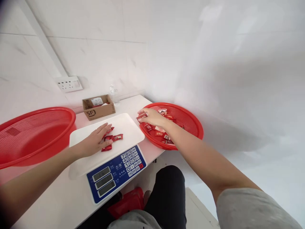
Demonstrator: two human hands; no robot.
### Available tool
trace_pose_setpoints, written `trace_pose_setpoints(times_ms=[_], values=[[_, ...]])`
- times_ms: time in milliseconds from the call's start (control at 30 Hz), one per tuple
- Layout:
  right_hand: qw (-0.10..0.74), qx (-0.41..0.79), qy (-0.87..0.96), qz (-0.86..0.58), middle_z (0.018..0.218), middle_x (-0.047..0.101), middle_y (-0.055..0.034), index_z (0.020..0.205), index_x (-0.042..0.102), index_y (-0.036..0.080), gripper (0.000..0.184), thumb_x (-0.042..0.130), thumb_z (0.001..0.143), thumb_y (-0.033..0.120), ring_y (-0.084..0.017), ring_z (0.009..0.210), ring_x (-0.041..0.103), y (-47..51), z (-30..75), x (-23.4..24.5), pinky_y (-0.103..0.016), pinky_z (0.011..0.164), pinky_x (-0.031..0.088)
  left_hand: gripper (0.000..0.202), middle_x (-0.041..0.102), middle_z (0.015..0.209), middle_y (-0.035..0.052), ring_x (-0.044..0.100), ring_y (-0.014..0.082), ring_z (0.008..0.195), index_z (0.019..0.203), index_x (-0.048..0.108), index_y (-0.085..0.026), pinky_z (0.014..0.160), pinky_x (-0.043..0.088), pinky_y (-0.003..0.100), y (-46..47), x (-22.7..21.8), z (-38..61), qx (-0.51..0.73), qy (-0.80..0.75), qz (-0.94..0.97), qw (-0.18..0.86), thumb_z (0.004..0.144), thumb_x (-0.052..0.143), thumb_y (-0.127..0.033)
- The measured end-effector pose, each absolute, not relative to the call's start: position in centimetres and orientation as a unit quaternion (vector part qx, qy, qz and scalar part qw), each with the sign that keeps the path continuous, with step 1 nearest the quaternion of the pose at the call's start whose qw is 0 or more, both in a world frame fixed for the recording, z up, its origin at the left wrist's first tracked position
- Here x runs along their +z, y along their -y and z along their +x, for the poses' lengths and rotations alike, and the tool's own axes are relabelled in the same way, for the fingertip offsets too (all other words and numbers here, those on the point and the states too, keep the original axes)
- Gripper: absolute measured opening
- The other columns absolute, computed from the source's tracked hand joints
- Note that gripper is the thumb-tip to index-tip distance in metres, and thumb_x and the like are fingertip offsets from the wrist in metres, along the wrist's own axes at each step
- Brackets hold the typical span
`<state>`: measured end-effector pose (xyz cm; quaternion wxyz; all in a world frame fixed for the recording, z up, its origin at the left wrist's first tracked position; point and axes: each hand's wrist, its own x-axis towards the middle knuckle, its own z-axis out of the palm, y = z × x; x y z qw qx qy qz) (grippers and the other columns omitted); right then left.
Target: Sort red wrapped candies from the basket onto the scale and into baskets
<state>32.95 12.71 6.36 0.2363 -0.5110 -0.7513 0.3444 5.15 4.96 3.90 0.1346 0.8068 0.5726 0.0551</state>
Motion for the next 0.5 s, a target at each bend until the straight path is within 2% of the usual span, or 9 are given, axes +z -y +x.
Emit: trace_pose_setpoints(times_ms=[100, 300, 500], values=[[0.213, 0.366, 0.790, -0.444, 0.112, 0.065, -0.0066, 0.115, 0.054, 0.019, 0.036, 0.060, 0.080, 0.019, -0.014, 0.094, 0.063, -12.5, 28.3, 6.3, -0.027, 0.081, 0.051, 0.074, 0.012, 0.153, 0.0127, 0.010, 0.0275, 0.139, 0.145, 0.016, -0.016, 0.110, 0.019, 0.048, -4.9, 4.0, 4.9, 0.052, -0.584, 0.798, 0.138, 0.086, 0.038, -0.055], [0.180, 0.317, 0.830, -0.423, 0.119, 0.061, -0.0100, 0.109, 0.060, 0.017, 0.031, 0.061, 0.077, 0.015, -0.019, 0.100, 0.060, -12.8, 24.5, 4.6, -0.038, 0.092, 0.044, 0.076, 0.011, 0.153, 0.0124, 0.006, 0.0268, 0.140, 0.145, 0.015, -0.018, 0.111, 0.017, 0.048, -3.7, 3.5, 3.1, 0.047, -0.600, 0.786, 0.141, 0.085, 0.038, -0.058], [0.145, 0.316, 0.861, -0.371, 0.106, 0.068, -0.0030, 0.103, 0.064, 0.021, 0.027, 0.060, 0.077, 0.015, -0.016, 0.096, 0.061, -11.1, 23.6, 3.9, -0.031, 0.087, 0.046, 0.078, 0.005, 0.154, 0.0108, -0.001, 0.0277, 0.140, 0.146, 0.013, -0.019, 0.111, 0.013, 0.049, -3.5, 3.5, 3.3, 0.032, -0.591, 0.792, 0.149, 0.085, 0.036, -0.062]])
